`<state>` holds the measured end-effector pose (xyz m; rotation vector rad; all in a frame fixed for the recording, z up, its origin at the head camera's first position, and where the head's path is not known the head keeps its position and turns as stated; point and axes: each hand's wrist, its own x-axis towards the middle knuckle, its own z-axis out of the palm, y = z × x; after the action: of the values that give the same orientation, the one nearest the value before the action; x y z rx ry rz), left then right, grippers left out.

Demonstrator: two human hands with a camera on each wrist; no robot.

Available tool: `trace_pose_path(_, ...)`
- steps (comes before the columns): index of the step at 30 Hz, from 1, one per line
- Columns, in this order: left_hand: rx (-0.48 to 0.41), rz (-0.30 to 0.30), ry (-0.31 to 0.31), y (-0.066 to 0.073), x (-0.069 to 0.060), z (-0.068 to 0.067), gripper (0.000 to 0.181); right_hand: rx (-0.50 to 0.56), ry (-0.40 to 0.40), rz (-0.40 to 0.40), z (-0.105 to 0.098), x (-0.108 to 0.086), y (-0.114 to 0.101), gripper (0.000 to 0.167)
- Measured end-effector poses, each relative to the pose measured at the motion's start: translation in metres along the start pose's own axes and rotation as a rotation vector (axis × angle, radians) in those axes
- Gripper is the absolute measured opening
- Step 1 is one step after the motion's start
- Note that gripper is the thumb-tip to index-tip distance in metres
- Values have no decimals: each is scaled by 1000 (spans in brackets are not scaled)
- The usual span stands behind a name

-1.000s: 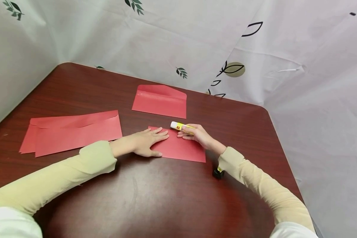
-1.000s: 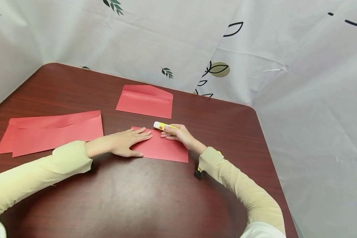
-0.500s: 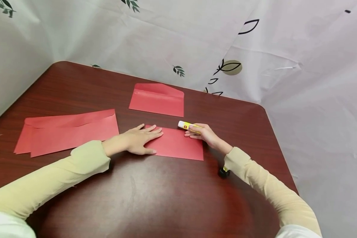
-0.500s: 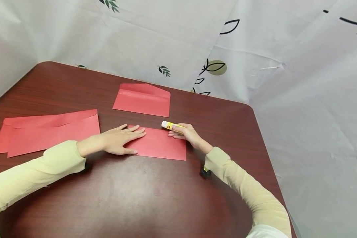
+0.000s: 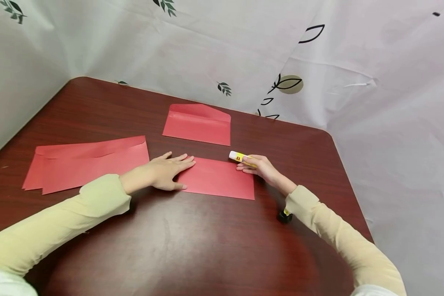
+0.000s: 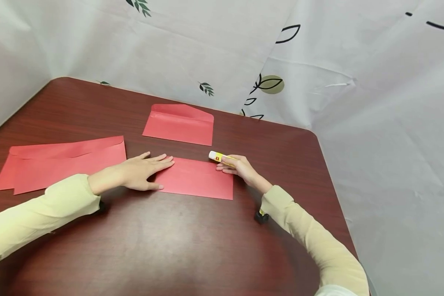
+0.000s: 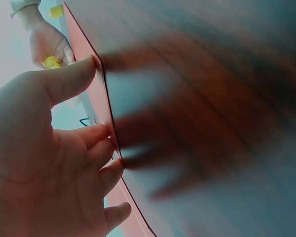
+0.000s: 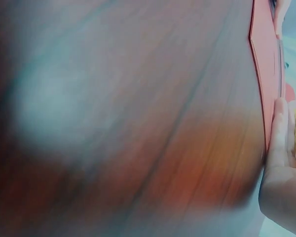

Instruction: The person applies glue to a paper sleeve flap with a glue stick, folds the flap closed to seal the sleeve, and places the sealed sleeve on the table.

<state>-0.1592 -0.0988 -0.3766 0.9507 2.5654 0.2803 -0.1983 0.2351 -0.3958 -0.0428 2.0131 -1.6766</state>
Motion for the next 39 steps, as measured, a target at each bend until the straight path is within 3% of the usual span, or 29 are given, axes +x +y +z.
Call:
trace_pose_path(7, 2, -5, 1, -2, 0, 3, 76, -11, 1, -5, -3, -4, 0, 45)
trace_pose_path(13, -8, 0, 12, -4, 1, 1, 76, 48, -5, -4, -3, -4, 4, 45)
trace_pose_path(22, -56, 65, 121, -3, 10, -6, 75, 77, 25, -21, -5, -6, 3, 38)
trace_pose_path(34, -96, -36, 166, -11, 25, -17, 77, 127, 22, -55, -2, -18, -7, 20)
trace_pose_path(39, -171, -28, 144, -19, 32, -17, 85, 128, 33, -90, -1, -31, -15, 15)
